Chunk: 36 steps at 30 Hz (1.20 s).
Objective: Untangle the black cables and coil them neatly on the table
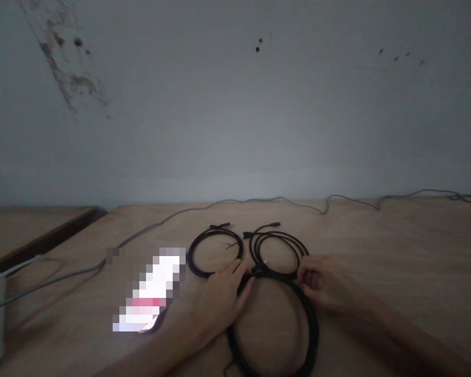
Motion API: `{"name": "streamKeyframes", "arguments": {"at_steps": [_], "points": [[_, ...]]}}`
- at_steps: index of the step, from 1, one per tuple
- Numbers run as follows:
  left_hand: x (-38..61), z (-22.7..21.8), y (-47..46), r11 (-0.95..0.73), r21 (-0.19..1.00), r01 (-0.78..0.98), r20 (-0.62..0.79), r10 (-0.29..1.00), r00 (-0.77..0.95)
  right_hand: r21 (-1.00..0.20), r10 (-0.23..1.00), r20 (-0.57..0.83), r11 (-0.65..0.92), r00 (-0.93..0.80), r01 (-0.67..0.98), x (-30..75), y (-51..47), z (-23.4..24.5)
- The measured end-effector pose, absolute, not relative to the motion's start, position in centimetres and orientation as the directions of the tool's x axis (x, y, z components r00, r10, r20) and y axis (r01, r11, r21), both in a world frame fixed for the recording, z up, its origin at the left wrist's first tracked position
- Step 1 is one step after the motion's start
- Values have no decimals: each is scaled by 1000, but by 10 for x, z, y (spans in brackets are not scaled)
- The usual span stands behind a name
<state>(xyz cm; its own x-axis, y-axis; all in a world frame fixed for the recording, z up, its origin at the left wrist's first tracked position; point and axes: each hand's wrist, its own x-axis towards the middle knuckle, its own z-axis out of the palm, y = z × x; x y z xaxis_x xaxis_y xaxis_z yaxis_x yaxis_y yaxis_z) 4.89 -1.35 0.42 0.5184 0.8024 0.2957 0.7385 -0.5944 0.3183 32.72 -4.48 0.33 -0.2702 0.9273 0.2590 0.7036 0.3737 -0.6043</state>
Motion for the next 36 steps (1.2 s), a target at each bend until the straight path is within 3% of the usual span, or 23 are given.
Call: {"name": "streamKeyframes", "arguments": {"at_steps": [5,7,12,19,26,31,36], "points": [[50,7,-15,-584,305,753,278,810,516,-654,963,252,245,-99,716,341,-37,8],[50,7,-16,-578,307,757,274,815,511,-667,958,269,259,-99,699,348,-35,12],[48,3,-15,-588,325,741,305,806,507,-611,950,244,308,-197,729,357,-32,15],[48,2,-15,-567,329,755,308,820,482,-445,887,223,462,-405,768,359,-39,16],[48,-1,-14,-563,326,759,307,823,479,-429,874,197,484,-444,763,356,-43,23],[49,1,-14,-546,314,776,299,833,465,-377,852,298,520,-431,767,345,-47,20],[48,1,-13,-551,311,775,318,828,462,-403,849,319,524,-422,750,336,-48,8]]}}
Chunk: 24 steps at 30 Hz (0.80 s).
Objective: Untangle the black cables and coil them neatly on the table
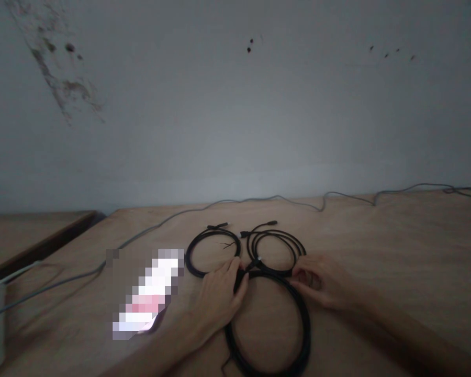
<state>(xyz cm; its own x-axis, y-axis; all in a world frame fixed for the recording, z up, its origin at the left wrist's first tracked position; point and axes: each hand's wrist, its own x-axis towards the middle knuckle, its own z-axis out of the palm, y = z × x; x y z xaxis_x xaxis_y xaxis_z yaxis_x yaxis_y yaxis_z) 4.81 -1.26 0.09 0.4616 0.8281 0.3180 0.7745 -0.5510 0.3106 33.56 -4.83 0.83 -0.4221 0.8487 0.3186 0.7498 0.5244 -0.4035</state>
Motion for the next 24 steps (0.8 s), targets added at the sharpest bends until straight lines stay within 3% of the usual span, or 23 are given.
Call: {"name": "streamKeyframes", "arguments": {"at_steps": [6,12,19,24], "points": [[40,8,-16,-572,324,754,323,816,480,-425,864,271,502,-424,753,331,-47,-5],[36,16,-21,-513,304,803,227,858,461,-484,860,306,510,-408,711,323,-53,-7],[26,23,-20,-404,249,880,138,914,381,-439,852,283,524,-441,730,321,-62,-1],[21,27,-29,-436,183,881,201,894,401,-446,825,286,565,-487,694,318,-68,3]]}}
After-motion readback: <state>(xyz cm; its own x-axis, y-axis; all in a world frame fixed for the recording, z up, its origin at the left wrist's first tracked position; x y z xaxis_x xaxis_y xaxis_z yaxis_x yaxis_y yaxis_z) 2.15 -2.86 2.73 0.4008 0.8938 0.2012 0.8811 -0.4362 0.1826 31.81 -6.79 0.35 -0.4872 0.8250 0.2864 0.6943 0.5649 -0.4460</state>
